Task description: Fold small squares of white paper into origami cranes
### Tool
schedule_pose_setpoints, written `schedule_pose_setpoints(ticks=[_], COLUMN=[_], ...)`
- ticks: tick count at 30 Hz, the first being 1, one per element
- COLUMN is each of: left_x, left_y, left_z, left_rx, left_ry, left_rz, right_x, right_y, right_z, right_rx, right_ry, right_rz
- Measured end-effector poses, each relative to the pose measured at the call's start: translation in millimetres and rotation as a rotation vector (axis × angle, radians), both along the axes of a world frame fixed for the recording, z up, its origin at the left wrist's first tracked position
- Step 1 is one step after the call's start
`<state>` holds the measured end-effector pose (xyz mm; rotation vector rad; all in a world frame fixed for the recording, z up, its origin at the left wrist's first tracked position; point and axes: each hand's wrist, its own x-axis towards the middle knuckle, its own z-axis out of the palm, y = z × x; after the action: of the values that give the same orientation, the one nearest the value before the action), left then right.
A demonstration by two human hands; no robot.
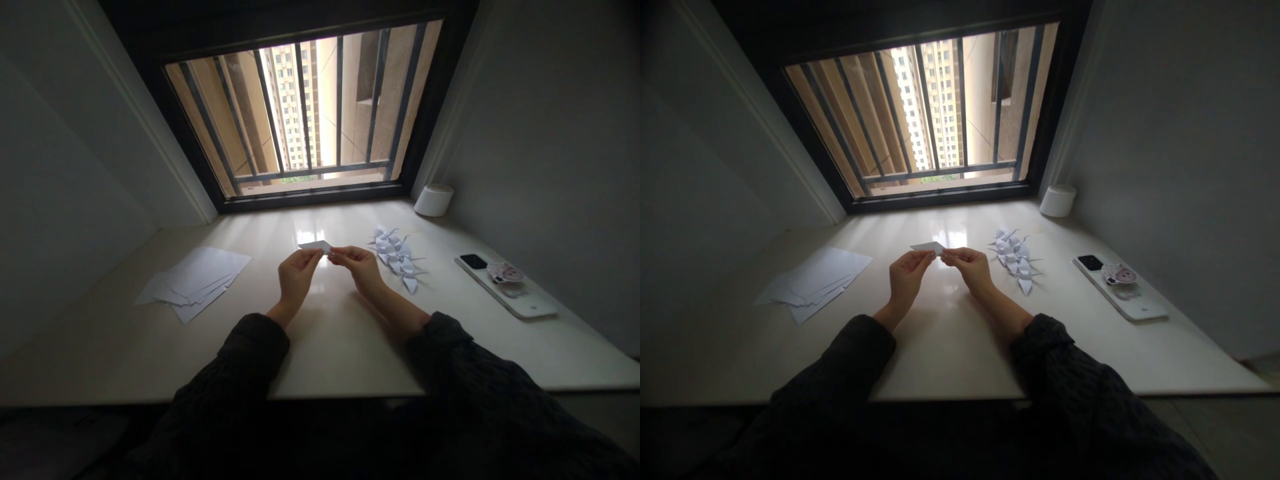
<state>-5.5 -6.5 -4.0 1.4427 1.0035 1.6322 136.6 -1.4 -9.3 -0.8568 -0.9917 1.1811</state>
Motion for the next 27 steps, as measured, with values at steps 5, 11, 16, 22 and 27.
schedule_pose_setpoints(ticks=[5, 11, 16, 22, 27], left_x=[0.2, 0.9, 0.4, -1.3, -2.2], left_y=[0.9, 1.9, 3.8, 6.3, 7.7], left_z=[0.0, -0.7, -2.1, -2.9, -3.7], left_rx=[-0.042, -0.065, -0.121, -0.164, -0.155], left_ry=[-0.035, -0.078, -0.11, -0.151, -0.149], left_rz=[0.006, -0.018, -0.046, -0.043, -0.054], right_x=[-1.1, -1.4, -0.4, 0.6, 0.7], right_y=[-0.8, 0.6, 2.2, 4.0, 4.0], right_z=[1.1, 1.9, 1.1, 1.9, 2.4], right_rx=[-0.004, 0.019, 0.023, -0.008, -0.007], right_ry=[0.011, 0.0, -0.004, 0.047, 0.022], right_rz=[0.005, 0.009, 0.013, 0.079, 0.059])
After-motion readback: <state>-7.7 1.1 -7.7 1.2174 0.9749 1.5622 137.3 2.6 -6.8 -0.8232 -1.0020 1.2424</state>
